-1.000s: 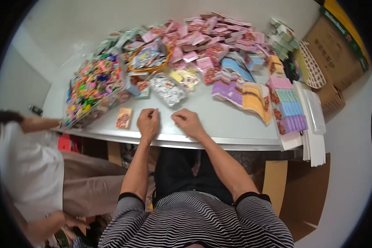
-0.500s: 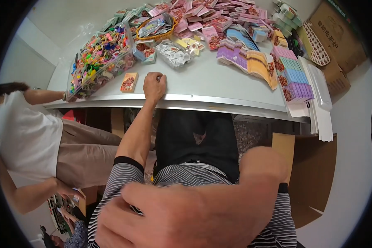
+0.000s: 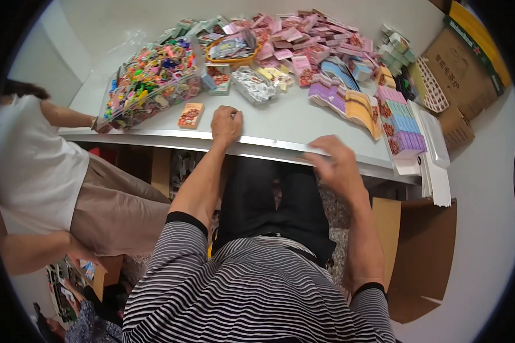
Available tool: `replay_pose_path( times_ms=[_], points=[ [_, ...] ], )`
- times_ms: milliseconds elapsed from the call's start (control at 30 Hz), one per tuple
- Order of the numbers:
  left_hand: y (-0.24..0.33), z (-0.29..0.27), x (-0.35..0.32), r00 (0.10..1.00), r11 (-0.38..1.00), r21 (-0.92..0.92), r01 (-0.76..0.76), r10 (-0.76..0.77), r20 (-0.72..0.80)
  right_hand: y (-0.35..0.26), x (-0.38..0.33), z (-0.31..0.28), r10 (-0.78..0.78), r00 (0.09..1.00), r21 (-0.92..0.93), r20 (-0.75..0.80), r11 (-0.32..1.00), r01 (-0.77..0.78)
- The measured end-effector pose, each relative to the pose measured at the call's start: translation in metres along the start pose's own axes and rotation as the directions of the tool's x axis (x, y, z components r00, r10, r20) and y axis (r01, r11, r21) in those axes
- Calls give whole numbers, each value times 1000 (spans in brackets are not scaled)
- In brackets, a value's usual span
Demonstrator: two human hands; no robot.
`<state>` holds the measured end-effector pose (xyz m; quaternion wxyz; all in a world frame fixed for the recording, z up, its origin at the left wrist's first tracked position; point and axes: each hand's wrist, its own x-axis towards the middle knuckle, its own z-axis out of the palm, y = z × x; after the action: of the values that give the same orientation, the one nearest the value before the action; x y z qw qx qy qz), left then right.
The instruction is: Packaging small items and cards into colorful envelopes at a work table.
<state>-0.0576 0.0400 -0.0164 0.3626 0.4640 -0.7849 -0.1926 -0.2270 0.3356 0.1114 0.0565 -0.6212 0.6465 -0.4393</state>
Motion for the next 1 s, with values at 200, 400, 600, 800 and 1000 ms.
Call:
replay_pose_path(
  times_ms=[200, 400, 600, 800, 1000],
  points=[
    [-8, -2, -4, 999, 1000, 15, -24, 25, -24, 126, -40, 39, 47, 995, -323, -83, 944, -71],
    [5, 3, -3, 997, 997, 0, -75, 75, -33, 133, -53, 47, 63, 998, -597, 22, 801, -38],
    [-22, 12, 6, 984, 985, -86, -152, 143, -106, 134, -42, 58, 147, 989, -570, 10, 813, -116],
    [-10, 2, 3, 990, 991, -20, -130, 129, -59, 125, -38, 56, 185, 983, -564, 7, 812, -149],
    [3, 3, -1, 991, 990, -44, -132, 131, -26, 126, -41, 36, 204, 977, -451, 57, 879, -157]
  ],
)
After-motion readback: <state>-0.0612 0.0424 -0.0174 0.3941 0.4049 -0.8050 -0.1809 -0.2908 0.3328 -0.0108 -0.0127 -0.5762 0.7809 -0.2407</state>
